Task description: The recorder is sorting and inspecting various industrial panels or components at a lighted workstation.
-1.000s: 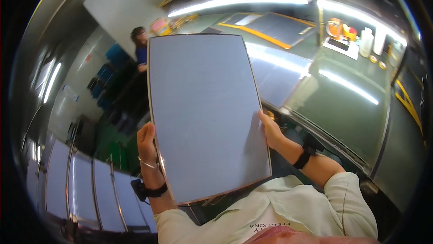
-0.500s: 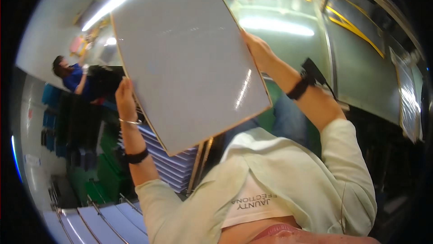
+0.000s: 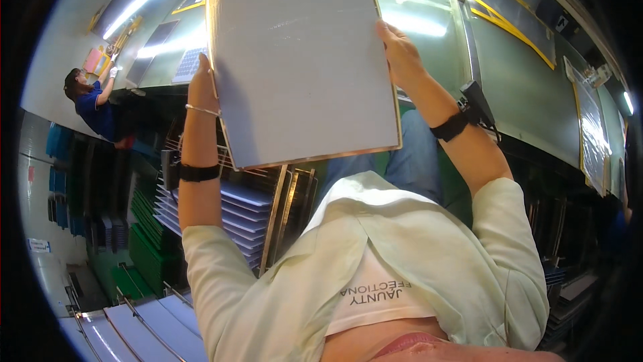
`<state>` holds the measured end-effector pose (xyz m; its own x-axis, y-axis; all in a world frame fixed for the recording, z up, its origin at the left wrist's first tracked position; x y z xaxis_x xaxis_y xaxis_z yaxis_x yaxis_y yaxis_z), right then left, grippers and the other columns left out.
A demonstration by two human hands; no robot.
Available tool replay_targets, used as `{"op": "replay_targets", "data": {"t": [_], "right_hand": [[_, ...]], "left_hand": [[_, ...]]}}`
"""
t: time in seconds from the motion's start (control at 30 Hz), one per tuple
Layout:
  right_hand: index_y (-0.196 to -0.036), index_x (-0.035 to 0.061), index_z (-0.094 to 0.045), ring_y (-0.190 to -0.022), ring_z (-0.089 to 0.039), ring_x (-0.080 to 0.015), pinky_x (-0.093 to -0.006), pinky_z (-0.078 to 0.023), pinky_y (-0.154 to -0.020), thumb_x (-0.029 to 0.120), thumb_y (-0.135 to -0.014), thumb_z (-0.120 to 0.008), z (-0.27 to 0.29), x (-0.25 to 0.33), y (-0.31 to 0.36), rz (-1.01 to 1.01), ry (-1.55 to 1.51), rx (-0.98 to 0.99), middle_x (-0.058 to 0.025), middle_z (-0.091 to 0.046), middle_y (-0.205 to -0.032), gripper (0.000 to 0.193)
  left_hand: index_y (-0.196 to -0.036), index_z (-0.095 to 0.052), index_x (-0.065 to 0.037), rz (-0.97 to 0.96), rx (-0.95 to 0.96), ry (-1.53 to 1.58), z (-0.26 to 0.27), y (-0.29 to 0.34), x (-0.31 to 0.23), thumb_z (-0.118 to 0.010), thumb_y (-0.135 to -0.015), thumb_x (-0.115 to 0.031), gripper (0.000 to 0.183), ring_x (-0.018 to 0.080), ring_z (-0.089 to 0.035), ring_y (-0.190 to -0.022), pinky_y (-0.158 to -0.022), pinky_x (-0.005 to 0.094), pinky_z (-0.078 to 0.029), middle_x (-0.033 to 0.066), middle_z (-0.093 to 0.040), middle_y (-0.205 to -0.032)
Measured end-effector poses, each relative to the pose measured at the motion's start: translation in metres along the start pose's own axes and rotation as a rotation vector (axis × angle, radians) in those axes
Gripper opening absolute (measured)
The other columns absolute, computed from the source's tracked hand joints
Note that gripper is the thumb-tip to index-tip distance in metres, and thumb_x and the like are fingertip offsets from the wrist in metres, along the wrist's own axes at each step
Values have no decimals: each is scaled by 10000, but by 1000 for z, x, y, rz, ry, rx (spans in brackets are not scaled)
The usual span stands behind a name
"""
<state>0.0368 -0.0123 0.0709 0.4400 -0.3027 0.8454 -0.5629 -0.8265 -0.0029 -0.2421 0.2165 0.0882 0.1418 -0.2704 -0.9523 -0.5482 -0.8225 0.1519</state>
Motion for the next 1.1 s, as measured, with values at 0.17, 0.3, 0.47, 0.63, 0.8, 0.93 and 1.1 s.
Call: {"op": "replay_targets", "data": {"t": [0.17,0.3,0.47,0.63,0.8,0.93,1.1], "right_hand": [[-1147,25,-516,-742,-571,-82,-225,-504,-625,319,-928,-474,0,20,13,95,45,-66,-40,-579,-900,369],[-1029,3,-589,-754,-557,-73,-224,-491,-653,325,-906,-521,-1,34,42,197,383,38,-19,-584,-831,351],[-805,0,-646,-567,-579,-114,-256,-493,-526,269,-901,-533,56,-10,95,-164,640,304,-66,-628,-682,307],[-695,-39,-621,-528,-580,-144,-263,-490,-484,302,-912,-504,63,-98,158,-288,485,79,-117,-624,-643,420],[-727,-56,-613,-564,-604,-172,-273,-522,-525,354,-916,-489,78,-103,168,-157,189,-197,-168,-639,-723,468],[-754,-46,-595,-611,-636,-186,-278,-547,-555,376,-913,-477,84,-106,153,-167,99,-268,-193,-648,-791,466],[-836,-29,-568,-597,-635,-189,-277,-540,-529,385,-918,-459,89,-100,131,-332,34,-269,-200,-647,-808,435]], "left_hand": [[-1090,-530,-6,-108,-56,-39,-14,-4,-10,-361,-946,-426,475,165,-592,-739,-625,288,-508,75,-591,-895],[-1061,-558,2,-192,-146,-164,-24,-17,-38,-408,-933,-418,463,134,-556,-699,-612,254,-479,53,-567,-835],[-1091,-546,25,-273,44,-519,-105,-48,-49,-458,-924,-345,415,171,-558,-677,-608,275,-469,76,-578,-774],[-1146,-505,-82,-1403,419,-1468,-222,-90,-2,-465,-890,-188,280,246,-601,-910,-810,370,-470,101,-610,-1033],[-1361,-340,-139,-605,416,-1457,-317,-52,44,-307,-893,-567,635,239,-299,-1302,-1062,321,-244,111,-359,-1387],[-1143,-566,-92,-940,151,-1142,-252,-31,25,-486,-846,-488,501,261,-487,-1120,-952,331,-371,138,-544,-1170],[-705,-611,-24,-476,-619,-1079,-59,-42,2,-542,-815,-418,414,346,-593,-720,-618,431,-449,184,-615,-753]]}}
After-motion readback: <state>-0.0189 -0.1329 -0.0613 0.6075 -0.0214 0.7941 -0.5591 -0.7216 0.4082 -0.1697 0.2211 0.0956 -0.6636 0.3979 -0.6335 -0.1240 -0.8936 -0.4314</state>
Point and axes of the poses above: each hand's wrist, its own y-axis away from the middle knuckle, its own z-axis out of the back of the hand, x = y × z, the point moved 6 cm from there along -y, towards the middle knuckle
